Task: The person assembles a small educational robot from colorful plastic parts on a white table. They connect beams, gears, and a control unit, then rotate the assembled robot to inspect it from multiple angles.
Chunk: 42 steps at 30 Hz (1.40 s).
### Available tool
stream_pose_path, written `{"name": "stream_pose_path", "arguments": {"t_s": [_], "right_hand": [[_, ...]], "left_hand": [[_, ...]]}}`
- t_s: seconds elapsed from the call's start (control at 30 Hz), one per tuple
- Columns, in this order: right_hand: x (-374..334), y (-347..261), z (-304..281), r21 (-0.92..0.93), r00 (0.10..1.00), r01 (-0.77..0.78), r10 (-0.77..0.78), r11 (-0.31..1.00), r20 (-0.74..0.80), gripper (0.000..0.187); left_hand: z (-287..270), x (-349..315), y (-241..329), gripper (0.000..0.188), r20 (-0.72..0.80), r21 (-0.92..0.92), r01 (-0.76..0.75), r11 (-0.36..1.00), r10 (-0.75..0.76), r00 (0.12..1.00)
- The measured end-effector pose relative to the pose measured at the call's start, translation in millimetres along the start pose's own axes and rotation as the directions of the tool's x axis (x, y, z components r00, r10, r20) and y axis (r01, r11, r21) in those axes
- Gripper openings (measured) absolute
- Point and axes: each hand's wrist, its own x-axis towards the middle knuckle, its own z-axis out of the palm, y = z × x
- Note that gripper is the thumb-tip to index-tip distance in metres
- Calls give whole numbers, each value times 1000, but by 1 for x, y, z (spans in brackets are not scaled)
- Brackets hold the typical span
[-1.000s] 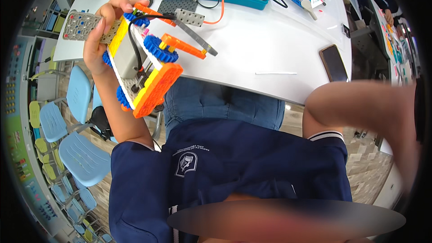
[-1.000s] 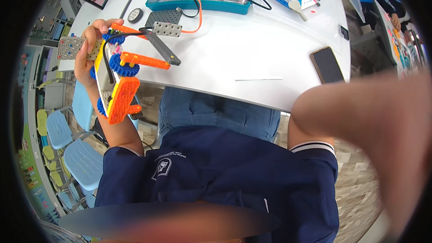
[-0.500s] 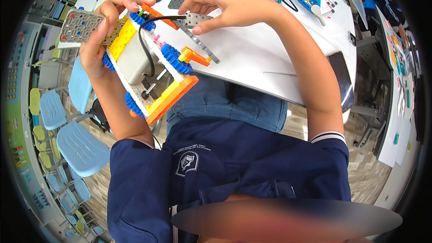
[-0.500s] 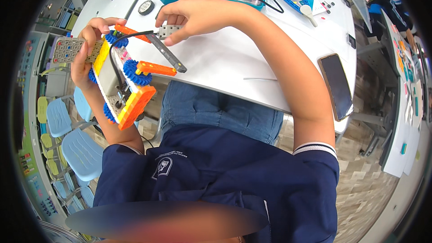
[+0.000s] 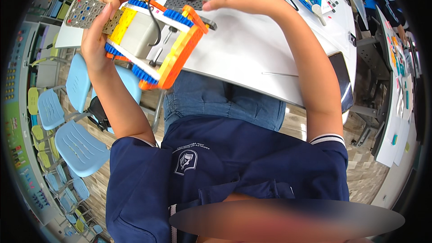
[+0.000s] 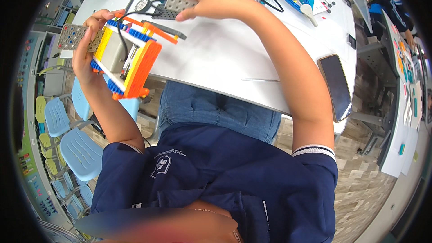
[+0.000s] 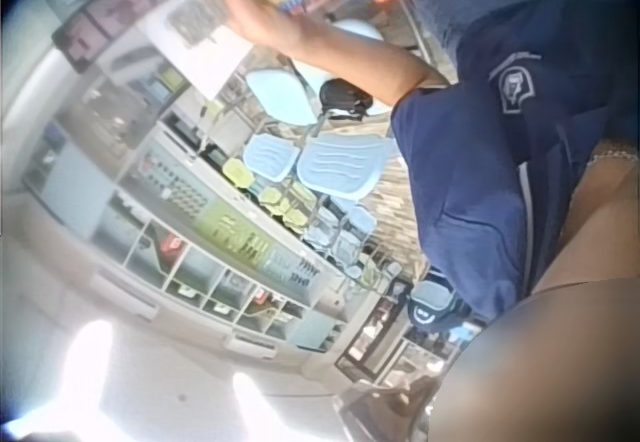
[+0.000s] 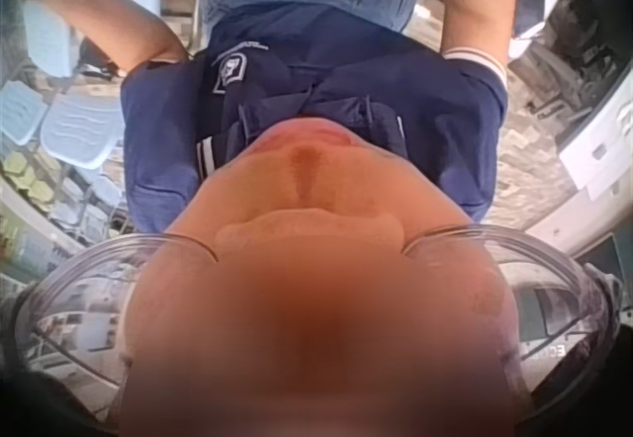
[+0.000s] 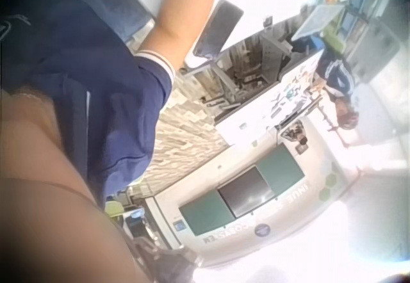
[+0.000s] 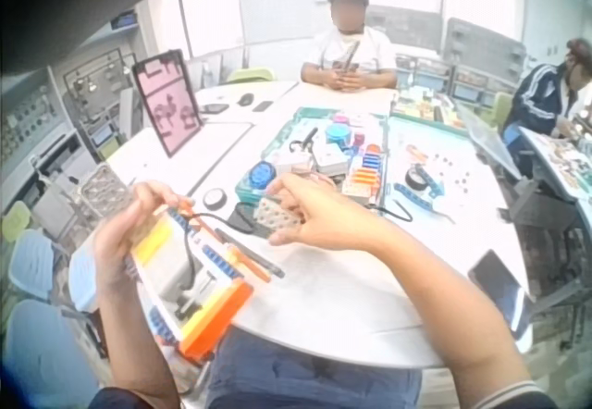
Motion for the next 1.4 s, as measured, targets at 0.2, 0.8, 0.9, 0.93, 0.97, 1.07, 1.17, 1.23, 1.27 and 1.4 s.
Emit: {"name": "stream_pose_path", "arguments": {"t_s": [0.2, 0.8, 0.9, 0.93, 0.97, 1.07, 1.17, 1.23, 1.27, 1.4], "right_hand": [[-14, -17, -38, -68, 974, -175, 163, 982, -160, 51], [-14, -52, -68, -321, 919, -155, 17, 934, -394, 43], [-23, -62, -70, -384, 914, -93, -75, 919, -399, 43], [-23, -64, -70, -404, 911, -64, -112, 913, -396, 42], [-22, -66, -69, -424, 908, -35, -149, 905, -393, 41], [-17, -68, -64, -419, 911, -48, -132, 907, -390, 38], [-16, -64, -58, -362, 928, -130, -15, 923, -372, 35], [-13, -56, -56, -332, 946, -96, -18, 938, -325, 34], [-12, -50, -53, -369, 945, -113, -15, 923, -327, 31], [-8, -18, -40, -528, 920, -87, -135, 845, -367, 27]], "left_hand": [[-2, 2, -9, 17, -94, 58, 52, 997, -47, 994], [-13, 14, -19, 29, -439, 246, 55, 968, 60, 897], [-19, 22, -23, 33, -496, 281, 96, 955, 59, 866], [-21, 26, -25, 32, -528, 258, 67, 964, 82, 845], [-25, 30, -26, 32, -535, 280, 66, 958, 99, 839], [-39, 43, -31, 31, -559, 333, 51, 942, 153, 815], [-54, 61, -46, 31, -590, 351, 5, 937, 216, 778], [-64, 78, -57, 29, -625, 354, -15, 935, 248, 740], [-69, 89, -63, 29, -620, 447, -18, 894, 325, 714], [-85, 131, -85, 37, -459, 860, 112, 499, 658, 597]]}}
